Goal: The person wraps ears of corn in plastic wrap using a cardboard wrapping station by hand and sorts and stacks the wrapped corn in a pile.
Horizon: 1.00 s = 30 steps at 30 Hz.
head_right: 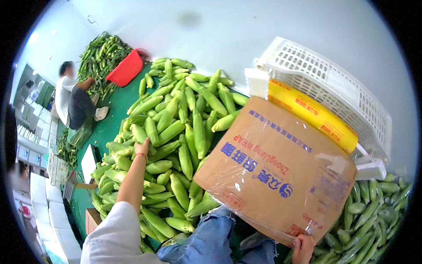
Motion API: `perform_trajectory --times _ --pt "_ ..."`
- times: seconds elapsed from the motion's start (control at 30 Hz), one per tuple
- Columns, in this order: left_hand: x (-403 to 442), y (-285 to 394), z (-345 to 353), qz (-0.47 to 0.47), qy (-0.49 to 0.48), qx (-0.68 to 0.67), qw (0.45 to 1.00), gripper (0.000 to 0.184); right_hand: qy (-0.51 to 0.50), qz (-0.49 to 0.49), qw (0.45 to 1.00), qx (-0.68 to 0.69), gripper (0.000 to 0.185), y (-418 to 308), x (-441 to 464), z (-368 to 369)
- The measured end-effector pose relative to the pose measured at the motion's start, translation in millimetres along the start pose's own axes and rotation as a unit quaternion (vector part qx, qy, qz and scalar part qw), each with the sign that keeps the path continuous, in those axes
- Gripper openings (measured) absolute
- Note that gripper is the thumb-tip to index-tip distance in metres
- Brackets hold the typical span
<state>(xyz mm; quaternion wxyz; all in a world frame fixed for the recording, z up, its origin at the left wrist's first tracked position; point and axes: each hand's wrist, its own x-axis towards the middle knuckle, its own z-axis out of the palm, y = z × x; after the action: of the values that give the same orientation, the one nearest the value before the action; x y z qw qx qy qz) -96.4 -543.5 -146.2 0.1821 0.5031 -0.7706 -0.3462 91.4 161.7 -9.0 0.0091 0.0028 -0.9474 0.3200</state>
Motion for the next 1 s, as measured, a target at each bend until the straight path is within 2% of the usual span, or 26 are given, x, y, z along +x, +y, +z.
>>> perform_trajectory --times 0.07,0.1,0.17,0.23,0.27,0.33,0.37,0.43,0.5,0.53,0.57,0.6,0.63,0.67,0.7,0.73,0.77,0.8,0.83,0.9,0.93,0.97,1.0 --pt "-31.8 -8.5 -6.0 -0.076 -0.115 -0.239 0.961 0.054 -0.012 0.022 1.0 -0.008 0.008 -7.6 -1.8 -4.9" --pt "-59.2 0.0 -18.0 -0.129 -0.172 -0.358 0.908 0.045 -0.014 0.026 1.0 -0.01 0.008 -4.9 -3.0 -6.3" --pt "-133.9 16.9 -40.7 -0.094 -0.237 -0.464 0.848 0.04 -0.022 0.03 0.999 -0.013 0.008 2.6 -4.1 -3.0" --pt "-218.7 56.4 -65.6 -0.029 -0.274 -0.435 0.858 0.046 -0.026 0.056 0.998 -0.005 0.005 0.5 -3.4 -0.5" --pt "-243.7 68.4 -69.1 0.074 -0.308 -0.381 0.869 0.05 -0.03 0.071 0.997 -0.01 0.005 0.3 -3.5 -1.5" --pt "-284.9 95.3 -67.7 0.264 -0.376 -0.274 0.845 0.057 -0.029 0.066 0.997 -0.028 0.005 -14.8 2.2 -5.1" --pt "-297.8 127.1 -70.8 0.478 -0.348 -0.09 0.801 0.06 -0.033 0.041 0.998 -0.043 0.007 -14.4 3.0 -6.5" --pt "-330.2 173.4 -48.5 0.7 -0.348 -0.023 0.623 0.061 -0.02 0.015 0.993 -0.116 0.01 -21.6 1.7 -4.7" --pt "-367.5 210.8 -24.7 0.809 -0.353 0.008 0.471 0.062 -0.033 0.023 0.986 -0.16 0.009 -30.9 -1.1 -7.2" --pt "-381.0 215.4 -9.2 0.813 -0.378 -0.005 0.442 0.061 -0.038 0.016 0.986 -0.163 0.009 -32.9 -4.6 -8.5" --pt "-387.8 215.9 2.0 0.792 -0.419 -0.008 0.444 0.06 -0.042 0.008 0.985 -0.165 0.009 -31.6 -9.5 -10.1" --pt "-391.8 215.4 12.5 0.769 -0.459 -0.007 0.444 0.059 -0.074 0.057 0.995 -0.047 0.011 -35.3 -15.1 -18.8" --pt "-392.7 215.2 20.9 0.744 -0.5 -0.003 0.444 0.058 -0.014 0.074 0.982 0.174 0.015 -40.9 -11.4 -29.6" --pt "-388.7 221.4 24.5 0.75 -0.512 0.022 0.42 0.056 0.043 0.087 0.917 0.387 0.019 -46.2 -2.7 -40.5" --pt "-390.5 224.4 28.0 0.739 -0.524 0.022 0.423 0.056 0.095 0.103 0.802 0.581 0.024 -48.3 4.3 -45.1" --pt "-393.9 226.1 28.7 0.725 -0.539 0.025 0.428 0.057 0.115 0.104 0.86 0.487 0.033 -50.1 18.6 -32.3" --pt "-397.3 228.5 29.6 0.717 -0.542 0.024 0.439 0.057 0.108 0.048 0.939 0.322 0.039 -51.3 45.5 -13.9" --pt "-398.5 230.2 28.2 0.715 -0.537 0.06 0.444 0.058 0.122 -0.006 0.982 0.146 0.045 -52.7 72.5 4.3" --pt "-395.3 222.4 25.9 0.698 -0.509 0.003 0.503 0.059 0.108 -0.094 0.985 -0.1 0.049 -53.9 88.8 16.6" --pt "-390.5 190.2 19.5 0.651 -0.438 -0.109 0.61 0.061 0.121 -0.111 0.977 -0.139 0.048 -44.0 99.1 25.2" --pt "-386.8 174.6 14.5 0.641 -0.407 -0.091 0.645 0.052 0.132 -0.11 0.972 -0.158 0.048 -40.6 101.6 29.0" --pt "-383.0 159.1 9.6 0.628 -0.376 -0.072 0.677 0.043 0.131 -0.102 0.975 -0.15 0.047 -40.4 100.0 30.6" --pt "-358.9 142.7 9.6 0.632 -0.389 -0.047 0.668 0.036 0.129 -0.1 0.976 -0.143 0.045 -40.8 103.6 29.0"
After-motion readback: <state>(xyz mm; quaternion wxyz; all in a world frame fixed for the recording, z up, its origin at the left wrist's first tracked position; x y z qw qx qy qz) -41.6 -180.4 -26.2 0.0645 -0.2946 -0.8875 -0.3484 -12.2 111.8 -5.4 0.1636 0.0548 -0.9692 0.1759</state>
